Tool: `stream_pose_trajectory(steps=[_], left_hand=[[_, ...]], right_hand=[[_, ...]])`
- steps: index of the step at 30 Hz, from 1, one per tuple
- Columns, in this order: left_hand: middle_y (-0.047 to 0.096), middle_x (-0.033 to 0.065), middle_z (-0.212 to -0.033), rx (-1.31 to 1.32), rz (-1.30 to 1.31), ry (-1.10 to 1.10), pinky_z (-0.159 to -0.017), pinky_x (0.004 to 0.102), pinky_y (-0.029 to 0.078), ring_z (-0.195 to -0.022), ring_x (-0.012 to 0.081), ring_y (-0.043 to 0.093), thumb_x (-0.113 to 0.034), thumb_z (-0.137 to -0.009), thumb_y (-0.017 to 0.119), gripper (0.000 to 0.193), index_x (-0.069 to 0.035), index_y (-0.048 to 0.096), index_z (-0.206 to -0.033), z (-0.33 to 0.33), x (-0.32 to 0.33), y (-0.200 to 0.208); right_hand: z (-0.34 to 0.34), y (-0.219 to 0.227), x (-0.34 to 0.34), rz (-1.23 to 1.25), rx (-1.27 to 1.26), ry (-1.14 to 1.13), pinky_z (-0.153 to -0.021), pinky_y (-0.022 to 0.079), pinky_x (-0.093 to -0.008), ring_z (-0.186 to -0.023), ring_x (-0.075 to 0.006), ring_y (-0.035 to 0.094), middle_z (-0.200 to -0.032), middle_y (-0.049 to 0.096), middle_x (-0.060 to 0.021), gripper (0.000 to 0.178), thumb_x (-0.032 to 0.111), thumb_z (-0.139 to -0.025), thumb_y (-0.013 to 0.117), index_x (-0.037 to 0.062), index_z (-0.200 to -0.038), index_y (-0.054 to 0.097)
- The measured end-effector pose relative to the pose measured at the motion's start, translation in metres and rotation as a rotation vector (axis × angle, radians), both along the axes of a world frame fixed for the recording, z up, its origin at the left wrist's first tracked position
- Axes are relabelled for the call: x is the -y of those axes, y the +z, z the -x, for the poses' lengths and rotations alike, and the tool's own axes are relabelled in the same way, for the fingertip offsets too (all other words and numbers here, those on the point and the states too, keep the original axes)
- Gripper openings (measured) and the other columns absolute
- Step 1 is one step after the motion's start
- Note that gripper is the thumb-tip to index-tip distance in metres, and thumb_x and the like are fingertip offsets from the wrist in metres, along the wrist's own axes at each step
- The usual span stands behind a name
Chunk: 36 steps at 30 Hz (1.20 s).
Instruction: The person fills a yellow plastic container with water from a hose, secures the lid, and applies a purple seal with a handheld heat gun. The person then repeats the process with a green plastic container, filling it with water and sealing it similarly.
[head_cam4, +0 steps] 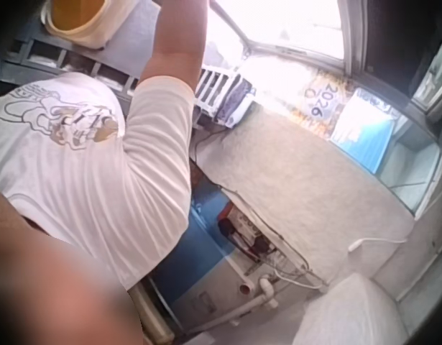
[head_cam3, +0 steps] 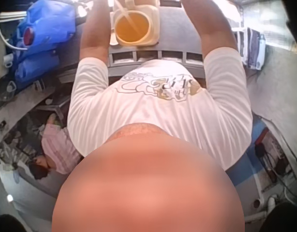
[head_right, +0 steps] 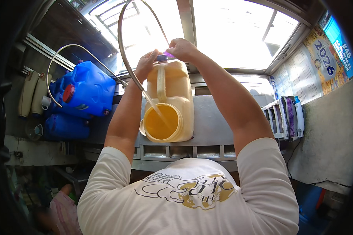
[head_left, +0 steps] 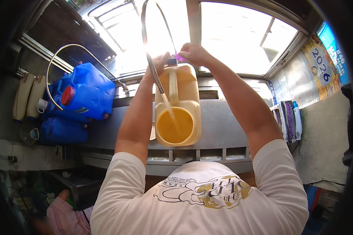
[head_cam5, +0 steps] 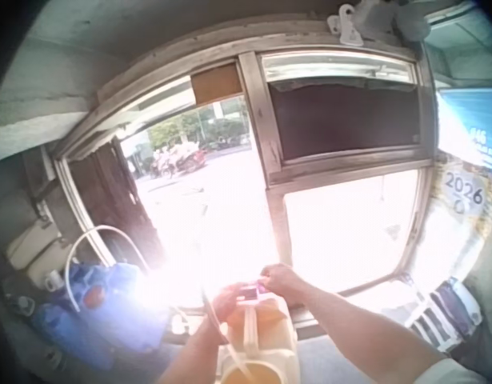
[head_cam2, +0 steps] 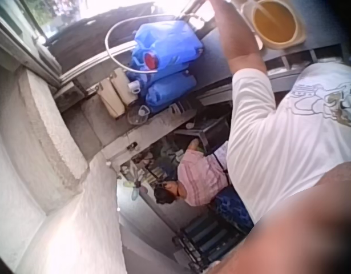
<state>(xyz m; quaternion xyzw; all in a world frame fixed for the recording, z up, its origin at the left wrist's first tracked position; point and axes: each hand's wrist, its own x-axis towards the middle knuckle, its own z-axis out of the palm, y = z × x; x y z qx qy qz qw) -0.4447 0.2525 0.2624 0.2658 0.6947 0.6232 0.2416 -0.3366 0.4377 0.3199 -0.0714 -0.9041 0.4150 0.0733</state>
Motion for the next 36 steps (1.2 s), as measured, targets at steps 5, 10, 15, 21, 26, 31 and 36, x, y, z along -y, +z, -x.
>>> stream_pose_trajectory(steps=[5,10,15,21,26,31,36], left_hand=[[0.067,0.0125,-0.112,-0.091,-0.126,0.038,-0.1,0.0333,0.043,-0.11,0.0191,0.058,-0.043,-0.1,0.052,0.06,0.003,0.048,-0.137,-0.01,-0.009,-0.006],[0.064,0.0084,-0.116,-0.195,-0.162,0.07,-0.096,0.0294,0.044,-0.11,0.0172,0.058,-0.038,-0.1,0.058,0.061,-0.003,0.039,-0.146,-0.007,-0.005,-0.014],[0.068,0.0075,-0.109,-0.149,-0.245,-0.024,-0.093,0.0269,0.047,-0.103,0.0138,0.061,-0.027,-0.098,0.062,0.044,0.0,0.056,-0.132,-0.012,-0.003,-0.007],[0.072,0.0082,-0.099,-0.267,-0.073,0.024,-0.082,0.0255,0.052,-0.091,0.0121,0.065,-0.023,-0.096,0.064,0.031,0.001,0.068,-0.115,0.004,-0.004,-0.02],[0.071,0.0106,-0.102,-0.184,0.077,0.102,-0.08,0.0244,0.053,-0.091,0.0124,0.065,-0.024,-0.094,0.067,0.031,-0.001,0.068,-0.115,-0.005,-0.004,-0.007],[0.07,0.0087,-0.103,-0.029,-0.067,-0.077,-0.08,0.0263,0.055,-0.089,0.0118,0.066,-0.022,-0.095,0.065,0.03,-0.004,0.067,-0.118,-0.015,-0.011,0.007],[0.069,0.0068,-0.103,-0.013,0.061,-0.061,-0.08,0.0252,0.055,-0.09,0.0118,0.066,-0.02,-0.095,0.064,0.033,-0.003,0.063,-0.122,-0.01,0.001,0.009]], right_hand=[[0.021,0.008,0.002,-0.169,0.039,0.091,-0.082,0.052,-0.0374,-0.092,-0.0277,0.066,-0.096,0.07,-0.0157,0.038,0.036,-0.089,0.065,0.002,-0.106,0.069],[0.034,0.017,0.015,-0.203,0.118,0.192,-0.083,0.052,-0.038,-0.094,-0.0268,0.065,-0.102,0.069,-0.0166,0.041,0.038,-0.091,0.063,0.0024,-0.111,0.068],[0.035,0.016,0.014,-0.201,0.184,0.271,-0.086,0.051,-0.0379,-0.099,-0.0262,0.064,-0.109,0.068,-0.0168,0.04,0.038,-0.093,0.061,0.0046,-0.114,0.069],[0.009,0.004,0.007,0.085,-0.148,0.029,-0.098,0.046,-0.0381,-0.112,-0.0277,0.059,-0.123,0.063,-0.0167,0.039,0.032,-0.096,0.057,0.0064,-0.125,0.061],[-0.127,-0.005,-0.055,-0.232,-0.258,-0.353,-0.105,0.042,-0.0387,-0.123,-0.0295,0.054,-0.129,0.059,-0.0141,0.037,0.026,-0.091,0.064,0.0081,-0.124,0.059],[-0.367,-0.064,-0.208,-0.72,0.179,-1.092,-0.095,0.048,-0.0485,-0.113,-0.037,0.059,-0.123,0.06,-0.019,0.046,0.03,-0.087,0.064,0.0116,-0.129,0.056],[-0.54,-0.122,-0.254,-0.694,0.742,-1.249,-0.092,0.05,-0.0528,-0.11,-0.0414,0.061,-0.124,0.059,-0.0218,0.055,0.031,-0.086,0.066,0.0113,-0.136,0.05]])
